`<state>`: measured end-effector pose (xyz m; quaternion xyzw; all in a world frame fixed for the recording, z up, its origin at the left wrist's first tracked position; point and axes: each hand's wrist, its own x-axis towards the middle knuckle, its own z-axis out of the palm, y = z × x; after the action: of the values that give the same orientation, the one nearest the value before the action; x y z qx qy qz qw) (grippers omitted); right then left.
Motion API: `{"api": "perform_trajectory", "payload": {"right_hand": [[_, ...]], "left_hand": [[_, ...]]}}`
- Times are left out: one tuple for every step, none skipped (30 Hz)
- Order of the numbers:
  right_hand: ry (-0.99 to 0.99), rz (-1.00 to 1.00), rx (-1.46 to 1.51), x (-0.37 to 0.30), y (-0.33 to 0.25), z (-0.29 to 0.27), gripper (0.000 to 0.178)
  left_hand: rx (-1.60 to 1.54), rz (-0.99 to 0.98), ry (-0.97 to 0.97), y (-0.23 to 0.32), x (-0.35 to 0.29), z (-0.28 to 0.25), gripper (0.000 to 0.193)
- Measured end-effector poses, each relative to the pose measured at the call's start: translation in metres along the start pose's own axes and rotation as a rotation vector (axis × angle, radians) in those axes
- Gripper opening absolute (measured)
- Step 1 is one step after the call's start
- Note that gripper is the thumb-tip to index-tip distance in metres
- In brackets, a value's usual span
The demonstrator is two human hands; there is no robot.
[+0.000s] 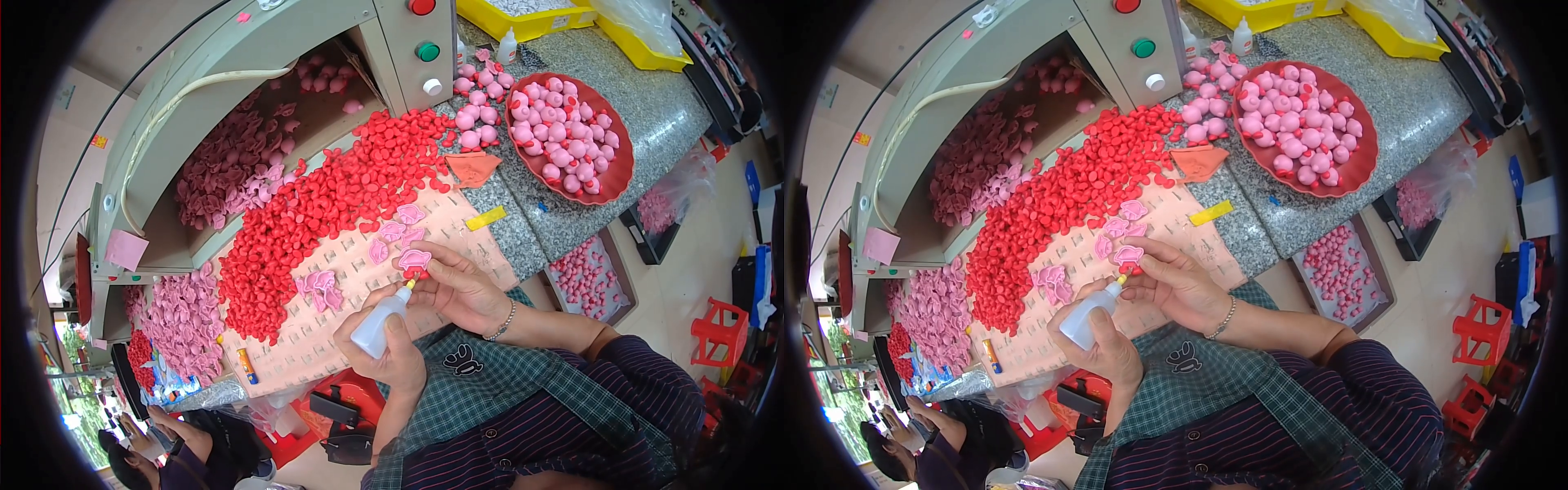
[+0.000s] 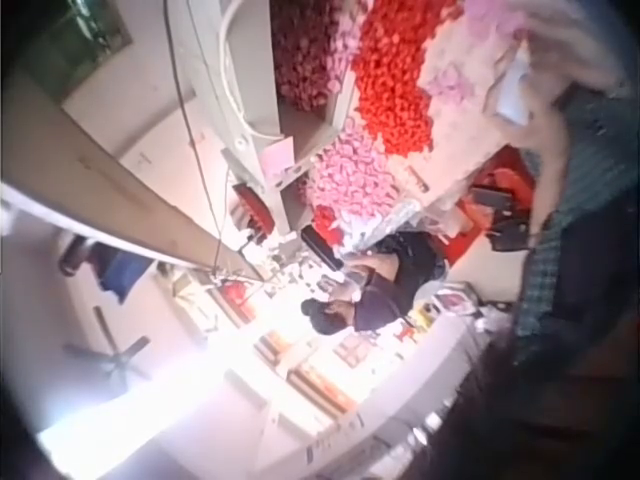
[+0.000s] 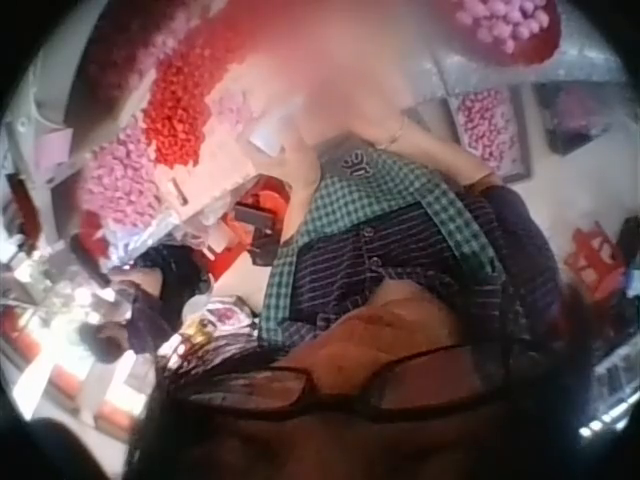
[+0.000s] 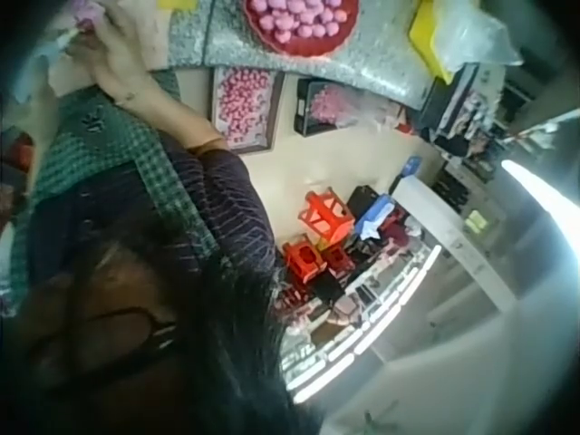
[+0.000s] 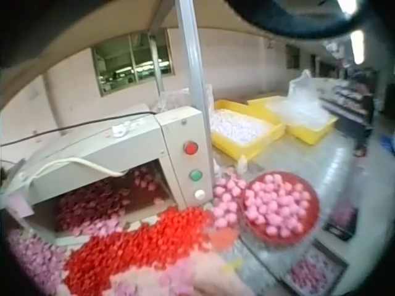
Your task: Assembling small red parts and pink spherical components at a factory workbench.
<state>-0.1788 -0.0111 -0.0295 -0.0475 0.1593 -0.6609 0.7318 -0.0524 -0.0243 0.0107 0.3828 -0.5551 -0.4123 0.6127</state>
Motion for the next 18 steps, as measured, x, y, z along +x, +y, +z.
{"api": "perform_trajectory", "payload": {"right_hand": [[0.001,-0.001,0.000,-0.0002,0.0002,-0.0006,0.043],[0.006,-0.007,0.012,-0.0004,0.0004,-0.0011,0.043],[0.009,-0.011,0.025,-0.0003,0.0007,-0.0007,0.043],[0.008,-0.010,0.025,-0.0001,0.0008,-0.0006,0.043],[0.013,-0.012,0.013,0.0000,0.0006,-0.0006,0.043],[0.019,-0.015,0.001,0.0000,0.0004,-0.0008,0.043],[0.020,-0.014,0.000,0.0001,0.0006,-0.0012,0.043],[0.018,-0.016,-0.001,0.0003,0.0011,-0.0017,0.043],[0.016,-0.018,-0.003,0.0005,0.0015,-0.0018,0.042],[0.017,-0.018,-0.003,0.0006,0.0011,-0.0005,0.042],[0.024,-0.015,-0.002,0.0007,-0.0002,0.0022,0.042],[0.030,-0.010,0.000,0.0009,-0.0008,0.0041,0.042],[0.030,-0.009,0.000,0.0009,-0.0008,0.0043,0.042],[0.020,0.003,0.008,0.0008,-0.0010,0.0043,0.042],[0.012,0.014,0.017,0.0007,-0.0011,0.0042,0.042],[0.012,0.015,0.017,0.0007,-0.0009,0.0040,0.042],[0.016,0.013,0.016,0.0008,-0.0007,0.0035,0.042],[0.022,0.011,0.016,0.0010,-0.0006,0.0030,0.042]], "left_hand": [[-0.001,-0.001,0.000,0.0000,0.0000,0.0004,0.029],[0.001,0.009,-0.011,0.0000,0.0002,0.0010,0.028],[0.006,0.021,-0.019,0.0007,0.0004,0.0011,0.027],[0.007,0.022,-0.018,0.0011,0.0005,0.0012,0.027],[0.012,0.027,-0.023,0.0015,0.0004,0.0014,0.027],[0.016,0.032,-0.029,0.0017,0.0003,0.0016,0.027],[0.015,0.032,-0.028,0.0019,0.0003,0.0016,0.027],[0.023,0.040,-0.033,0.0021,0.0003,0.0016,0.027],[0.032,0.048,-0.038,0.0019,0.0002,0.0014,0.026],[0.031,0.047,-0.038,0.0015,0.0001,0.0012,0.026],[0.030,0.046,-0.041,0.0011,0.0002,0.0011,0.026],[0.029,0.046,-0.043,0.0012,0.0003,0.0008,0.026],[0.030,0.046,-0.042,0.0018,0.0005,0.0008,0.026],[0.029,0.044,-0.040,0.0027,0.0008,0.0009,0.026],[0.027,0.042,-0.038,0.0032,0.0011,0.0011,0.026],[0.028,0.042,-0.038,0.0033,0.0013,0.0015,0.026],[0.035,0.050,-0.036,0.0033,0.0015,0.0019,0.025],[0.042,0.058,-0.034,0.0033,0.0017,0.0023,0.025]]}}
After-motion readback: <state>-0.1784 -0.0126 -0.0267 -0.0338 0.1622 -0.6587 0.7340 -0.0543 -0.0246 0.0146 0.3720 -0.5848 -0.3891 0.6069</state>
